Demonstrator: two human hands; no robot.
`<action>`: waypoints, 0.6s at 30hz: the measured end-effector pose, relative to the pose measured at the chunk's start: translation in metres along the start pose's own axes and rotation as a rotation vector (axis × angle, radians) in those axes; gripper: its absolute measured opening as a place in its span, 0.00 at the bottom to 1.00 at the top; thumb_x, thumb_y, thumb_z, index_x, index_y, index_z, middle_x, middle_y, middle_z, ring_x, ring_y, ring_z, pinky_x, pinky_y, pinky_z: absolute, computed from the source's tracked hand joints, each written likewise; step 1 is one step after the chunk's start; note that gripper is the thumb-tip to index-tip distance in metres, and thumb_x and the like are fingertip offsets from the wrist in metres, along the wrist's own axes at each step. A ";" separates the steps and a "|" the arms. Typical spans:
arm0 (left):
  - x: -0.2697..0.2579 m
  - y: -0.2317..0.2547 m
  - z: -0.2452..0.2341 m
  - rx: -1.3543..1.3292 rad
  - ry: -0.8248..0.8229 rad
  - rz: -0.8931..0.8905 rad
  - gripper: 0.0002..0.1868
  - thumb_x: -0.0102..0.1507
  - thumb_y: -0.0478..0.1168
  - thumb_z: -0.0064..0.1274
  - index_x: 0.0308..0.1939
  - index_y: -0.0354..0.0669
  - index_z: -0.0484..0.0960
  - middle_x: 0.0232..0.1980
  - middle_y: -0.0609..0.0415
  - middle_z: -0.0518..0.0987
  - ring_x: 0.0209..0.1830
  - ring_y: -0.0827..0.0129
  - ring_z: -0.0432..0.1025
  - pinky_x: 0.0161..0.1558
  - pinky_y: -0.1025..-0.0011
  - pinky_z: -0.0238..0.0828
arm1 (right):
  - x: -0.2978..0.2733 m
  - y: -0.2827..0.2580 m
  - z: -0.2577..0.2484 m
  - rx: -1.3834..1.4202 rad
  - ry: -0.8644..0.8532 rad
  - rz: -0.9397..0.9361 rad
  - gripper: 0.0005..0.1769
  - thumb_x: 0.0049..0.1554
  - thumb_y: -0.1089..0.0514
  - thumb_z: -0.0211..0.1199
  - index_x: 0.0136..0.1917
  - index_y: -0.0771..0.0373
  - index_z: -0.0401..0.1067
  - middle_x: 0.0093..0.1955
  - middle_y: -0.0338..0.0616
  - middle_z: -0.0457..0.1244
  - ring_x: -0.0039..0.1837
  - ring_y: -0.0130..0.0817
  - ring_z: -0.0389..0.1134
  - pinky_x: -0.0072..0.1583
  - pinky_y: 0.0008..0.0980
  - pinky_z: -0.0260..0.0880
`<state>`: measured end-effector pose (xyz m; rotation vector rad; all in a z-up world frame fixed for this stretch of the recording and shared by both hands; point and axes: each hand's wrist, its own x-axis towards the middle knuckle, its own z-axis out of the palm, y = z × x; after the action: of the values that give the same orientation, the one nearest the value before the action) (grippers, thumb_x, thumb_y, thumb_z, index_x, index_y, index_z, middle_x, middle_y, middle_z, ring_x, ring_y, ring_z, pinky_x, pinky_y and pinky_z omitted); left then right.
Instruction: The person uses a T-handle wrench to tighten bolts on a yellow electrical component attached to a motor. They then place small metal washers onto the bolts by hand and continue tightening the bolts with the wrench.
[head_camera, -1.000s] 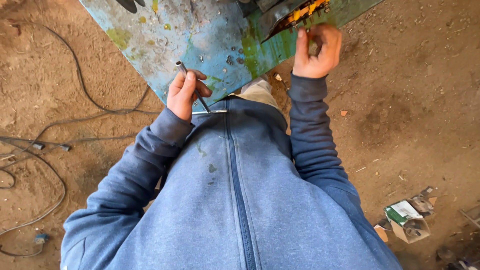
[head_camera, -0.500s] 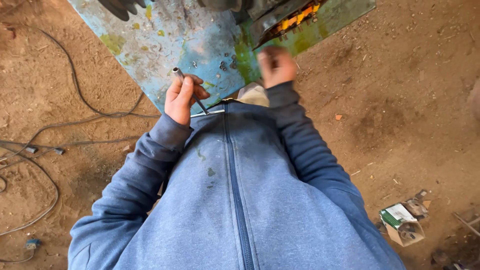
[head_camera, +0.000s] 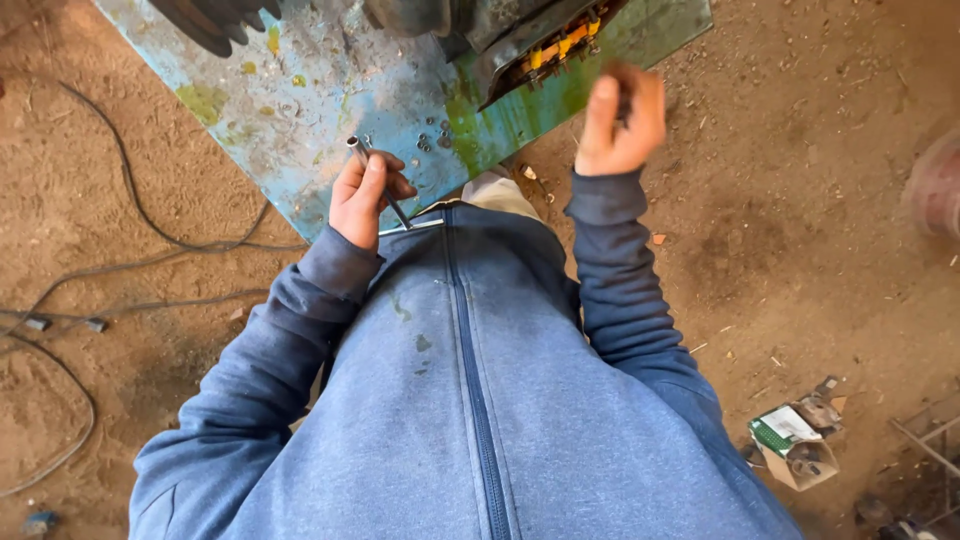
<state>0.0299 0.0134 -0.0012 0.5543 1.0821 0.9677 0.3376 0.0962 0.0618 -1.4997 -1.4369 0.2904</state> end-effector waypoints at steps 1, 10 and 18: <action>0.003 0.000 0.001 0.001 -0.010 0.000 0.16 0.76 0.50 0.43 0.51 0.42 0.78 0.39 0.57 0.79 0.41 0.72 0.75 0.47 0.72 0.72 | 0.001 0.000 0.000 -0.006 0.008 -0.001 0.16 0.69 0.49 0.58 0.53 0.66 0.71 0.45 0.45 0.63 0.45 0.34 0.64 0.48 0.34 0.65; 0.007 0.010 -0.002 0.091 -0.016 -0.018 0.17 0.75 0.51 0.42 0.50 0.43 0.78 0.38 0.58 0.79 0.40 0.74 0.74 0.43 0.74 0.66 | -0.004 -0.008 0.002 -0.050 -0.047 0.022 0.17 0.69 0.49 0.58 0.60 0.64 0.74 0.47 0.44 0.63 0.45 0.35 0.64 0.46 0.33 0.65; 0.028 0.006 -0.030 0.181 -0.046 0.004 0.16 0.75 0.50 0.46 0.50 0.41 0.78 0.36 0.57 0.79 0.37 0.73 0.74 0.43 0.72 0.73 | -0.014 0.065 0.017 0.258 0.004 0.360 0.22 0.69 0.43 0.57 0.52 0.66 0.74 0.40 0.40 0.63 0.36 0.26 0.60 0.39 0.29 0.60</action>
<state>0.0039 0.0386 -0.0214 0.7234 1.1344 0.8611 0.3610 0.1054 -0.0019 -1.5348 -1.0727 0.6662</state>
